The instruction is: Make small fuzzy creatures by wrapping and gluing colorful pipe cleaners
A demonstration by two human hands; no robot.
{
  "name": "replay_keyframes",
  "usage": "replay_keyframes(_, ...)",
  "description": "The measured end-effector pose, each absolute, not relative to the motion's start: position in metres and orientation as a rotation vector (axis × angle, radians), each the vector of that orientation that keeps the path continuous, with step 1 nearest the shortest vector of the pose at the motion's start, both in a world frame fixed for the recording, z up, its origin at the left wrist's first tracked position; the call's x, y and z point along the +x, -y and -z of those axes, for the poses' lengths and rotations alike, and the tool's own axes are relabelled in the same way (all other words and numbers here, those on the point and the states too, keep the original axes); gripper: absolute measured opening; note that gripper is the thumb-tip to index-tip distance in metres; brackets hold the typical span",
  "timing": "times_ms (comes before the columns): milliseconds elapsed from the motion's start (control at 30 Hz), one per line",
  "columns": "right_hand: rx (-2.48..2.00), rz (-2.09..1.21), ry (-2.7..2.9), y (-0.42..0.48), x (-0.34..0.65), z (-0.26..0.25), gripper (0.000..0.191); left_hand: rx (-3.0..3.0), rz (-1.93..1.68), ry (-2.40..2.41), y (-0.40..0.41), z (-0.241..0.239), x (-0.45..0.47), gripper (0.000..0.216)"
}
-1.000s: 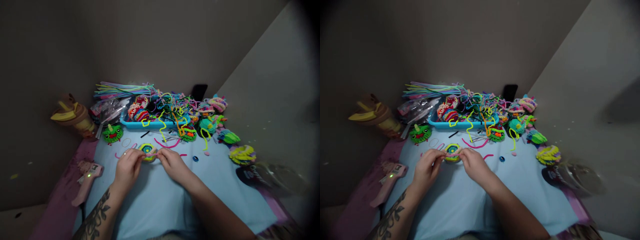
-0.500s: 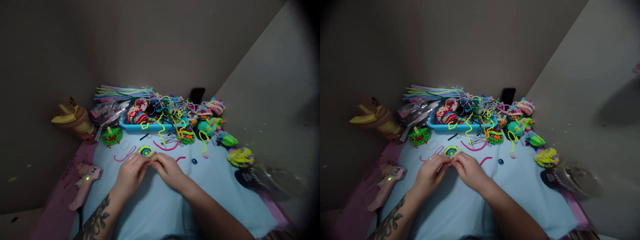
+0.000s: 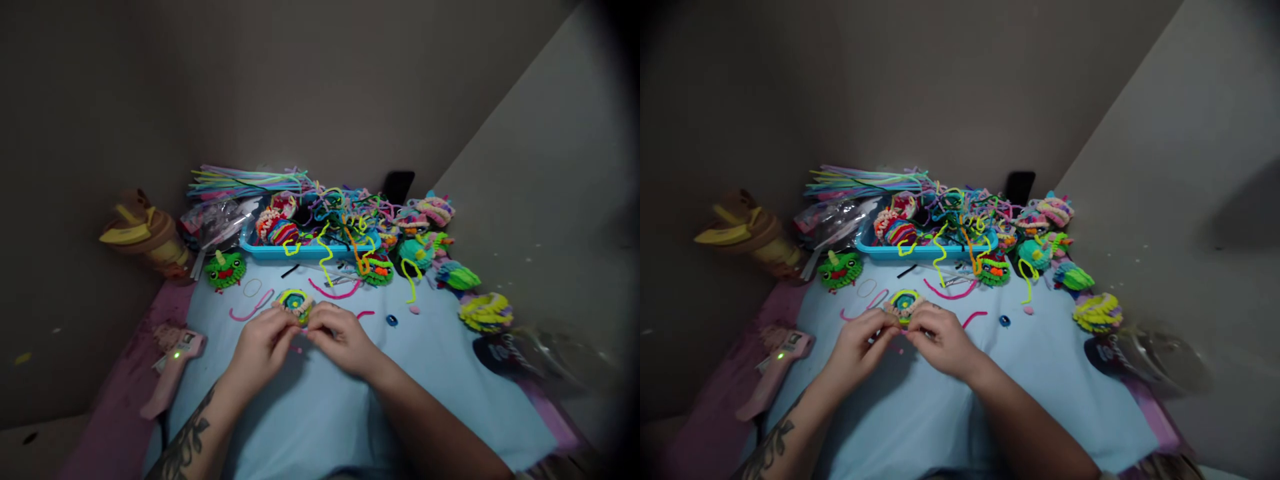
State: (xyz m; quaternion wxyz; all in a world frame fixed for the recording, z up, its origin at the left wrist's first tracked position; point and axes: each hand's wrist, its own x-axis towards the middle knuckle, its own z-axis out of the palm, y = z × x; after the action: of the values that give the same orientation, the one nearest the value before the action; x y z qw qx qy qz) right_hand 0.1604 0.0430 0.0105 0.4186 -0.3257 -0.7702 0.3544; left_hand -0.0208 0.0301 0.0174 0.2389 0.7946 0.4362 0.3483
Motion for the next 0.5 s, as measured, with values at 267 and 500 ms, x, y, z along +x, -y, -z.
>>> replay_keyframes(267,-0.980,-0.611,2.023,-0.0433,0.1617,-0.0033,0.013,2.166,-0.884,-1.291,-0.0301,-0.0133,-0.0185,0.011)
replay_keyframes(500,-1.035,-0.493,2.055,-0.0388,0.1602,-0.0042,0.014,2.448,-0.930,-1.362,-0.0297,-0.0112,-0.0151,0.010)
